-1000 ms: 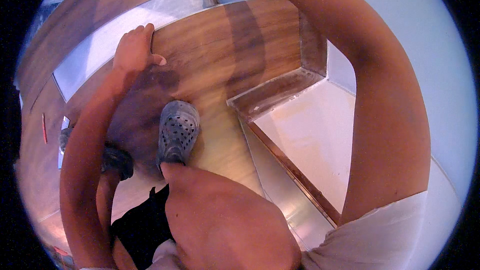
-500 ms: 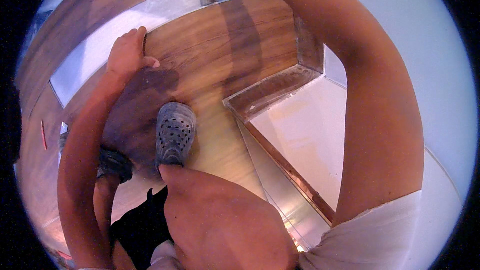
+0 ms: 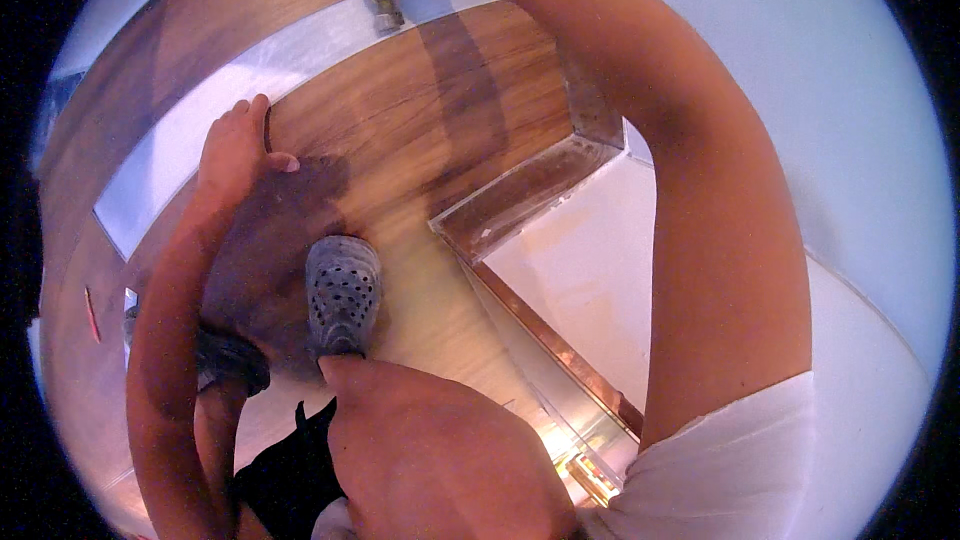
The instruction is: The person fits flooring planks into place against a wall and a corner, using a square to measure and a hammer to tap the pieces into alignment. They use a pencil to mark the planks.
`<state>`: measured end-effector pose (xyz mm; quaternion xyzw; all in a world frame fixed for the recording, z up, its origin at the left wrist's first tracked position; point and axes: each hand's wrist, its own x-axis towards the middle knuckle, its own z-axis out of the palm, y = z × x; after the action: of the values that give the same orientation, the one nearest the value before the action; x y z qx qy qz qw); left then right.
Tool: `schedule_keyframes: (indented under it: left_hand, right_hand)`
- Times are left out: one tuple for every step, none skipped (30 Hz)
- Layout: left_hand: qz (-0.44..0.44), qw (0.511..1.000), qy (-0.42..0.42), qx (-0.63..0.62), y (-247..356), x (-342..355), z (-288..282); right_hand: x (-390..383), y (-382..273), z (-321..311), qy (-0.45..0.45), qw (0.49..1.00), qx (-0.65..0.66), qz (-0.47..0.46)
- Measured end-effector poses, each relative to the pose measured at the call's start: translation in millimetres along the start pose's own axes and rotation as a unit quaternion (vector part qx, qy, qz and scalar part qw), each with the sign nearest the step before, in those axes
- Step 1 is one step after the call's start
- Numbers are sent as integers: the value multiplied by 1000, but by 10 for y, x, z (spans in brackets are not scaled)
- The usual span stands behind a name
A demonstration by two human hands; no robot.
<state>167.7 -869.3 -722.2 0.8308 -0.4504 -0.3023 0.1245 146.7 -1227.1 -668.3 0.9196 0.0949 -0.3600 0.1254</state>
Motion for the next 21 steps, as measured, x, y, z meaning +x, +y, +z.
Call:
schedule_keyframes:
  left_hand:
    - [7,1000,5,6,3,-13,-16]
    - [-14,999,7,-30,-19,1,-33]
    - [-33,997,7,-65,-72,10,-34]
    - [-52,994,7,-99,-132,16,-31]
    - [-117,955,58,-264,-188,19,-24]
    - [-181,884,106,-417,-296,-5,-14]
    - [-237,783,146,-557,-410,-29,11]
    - [-263,725,227,-594,-511,-60,109]
    - [-239,781,256,-518,-327,-86,67]
    - [-209,827,283,-438,-108,-110,29]
    - [-116,907,281,-290,-66,-148,59]
    - [-20,953,273,-131,-60,-184,180]
    - [67,968,234,-59,-109,-197,278]
    - [152,969,194,19,-173,-189,318]
    - [151,970,187,29,-139,-171,352]
    - [164,971,174,25,61,-148,445]
    - [173,972,158,23,225,-144,527]
    - [177,971,154,38,107,-161,446]
    - [199,969,141,31,145,-152,449]
    - [215,968,127,31,113,-153,444]
    - [206,969,118,74,-43,-129,450]
  right_hand:
    - [-17,-13,22,2,1000,23,7]
    - [-36,-4,17,7,999,43,17]
    - [-54,10,14,12,997,65,27]
    - [-76,36,9,21,997,70,35]
    - [-152,53,-23,29,996,76,49]
    - [-164,62,-37,41,994,84,61]
    - [-168,61,-44,51,990,116,64]
    - [-169,76,-47,60,986,144,67]
    - [-214,129,34,63,980,171,76]
    - [-233,159,164,104,970,193,105]
    - [-75,160,299,160,955,216,124]
    - [68,151,340,215,936,238,143]
    - [179,21,219,234,905,299,194]
    - [264,-195,15,256,865,357,243]
    - [292,-411,-137,245,791,472,302]
    - [336,-561,-24,303,720,491,385]
    - [331,-729,123,355,630,539,431]
    - [292,-1040,-195,356,558,608,438]
    - [348,-1279,-119,401,467,631,472]
    - [406,-1560,-70,433,406,636,494]
    - [249,-1807,-181,405,394,688,456]
